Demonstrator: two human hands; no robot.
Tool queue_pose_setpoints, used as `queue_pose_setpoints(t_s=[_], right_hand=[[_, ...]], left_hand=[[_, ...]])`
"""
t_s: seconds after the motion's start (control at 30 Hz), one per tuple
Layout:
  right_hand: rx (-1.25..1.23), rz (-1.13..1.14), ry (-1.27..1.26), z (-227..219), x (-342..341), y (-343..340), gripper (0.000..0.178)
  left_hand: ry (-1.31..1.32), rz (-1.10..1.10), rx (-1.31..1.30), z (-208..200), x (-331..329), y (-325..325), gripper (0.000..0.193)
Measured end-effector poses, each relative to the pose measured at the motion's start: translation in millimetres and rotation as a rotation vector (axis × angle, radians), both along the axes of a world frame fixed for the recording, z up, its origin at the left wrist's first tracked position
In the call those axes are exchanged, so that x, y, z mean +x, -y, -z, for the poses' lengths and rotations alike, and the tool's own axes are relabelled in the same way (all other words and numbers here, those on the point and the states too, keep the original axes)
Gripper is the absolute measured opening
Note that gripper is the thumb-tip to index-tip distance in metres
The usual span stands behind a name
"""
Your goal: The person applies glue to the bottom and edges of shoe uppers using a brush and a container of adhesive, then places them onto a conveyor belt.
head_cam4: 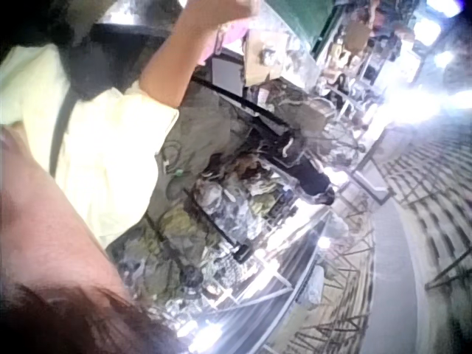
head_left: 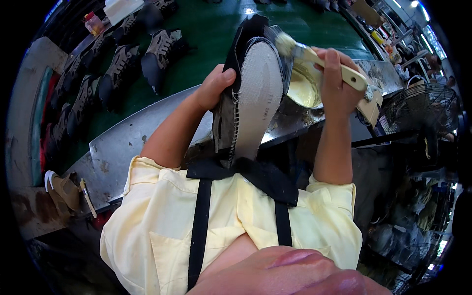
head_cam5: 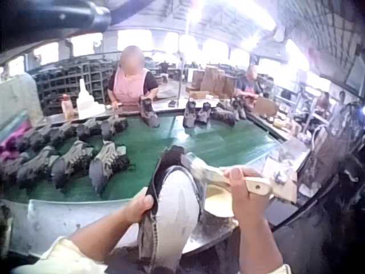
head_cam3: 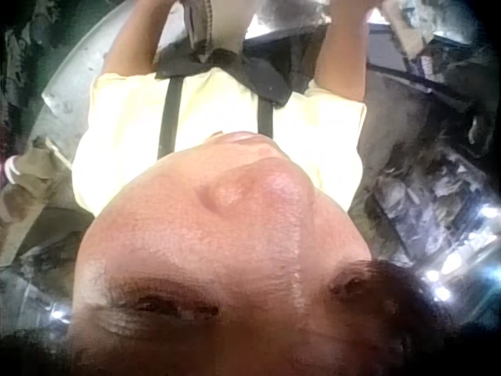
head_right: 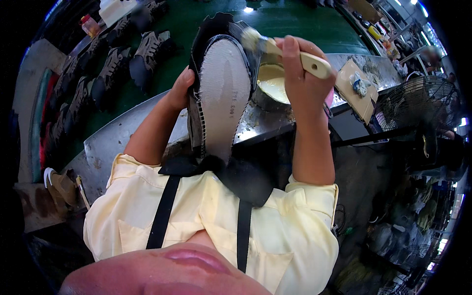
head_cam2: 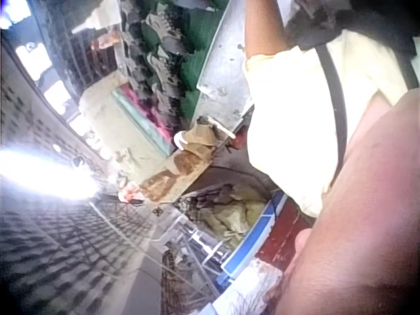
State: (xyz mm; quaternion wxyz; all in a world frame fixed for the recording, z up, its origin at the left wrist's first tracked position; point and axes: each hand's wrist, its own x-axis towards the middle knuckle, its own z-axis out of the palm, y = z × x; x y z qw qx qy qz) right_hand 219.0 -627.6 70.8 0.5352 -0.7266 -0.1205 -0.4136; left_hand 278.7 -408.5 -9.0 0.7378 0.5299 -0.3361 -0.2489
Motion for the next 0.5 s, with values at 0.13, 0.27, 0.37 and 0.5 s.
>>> queue_pose_setpoints(t_s=[0.13,0.27,0.37,0.5], right_hand=[[-0.001,-0.037,0.078,-7.2,-11.7,5.4,0.015],[-0.174,-0.187,0.201,-11.0,5.8,10.9,0.013],[-0.249,-0.075,0.322,-13.7,14.1,15.7,0.011],[-0.23,0.014,0.331,-20.9,4.2,13.0,0.011]], left_hand=[[-0.047,0.047,-0.029,2.0,-1.0,4.6,0.095],[0.013,0.105,-0.014,2.4,-1.7,12.4,0.1],[0.017,0.046,-0.138,-3.7,-10.5,18.4,0.087],[-0.066,0.098,-0.127,-14.2,-17.7,14.3,0.092]])
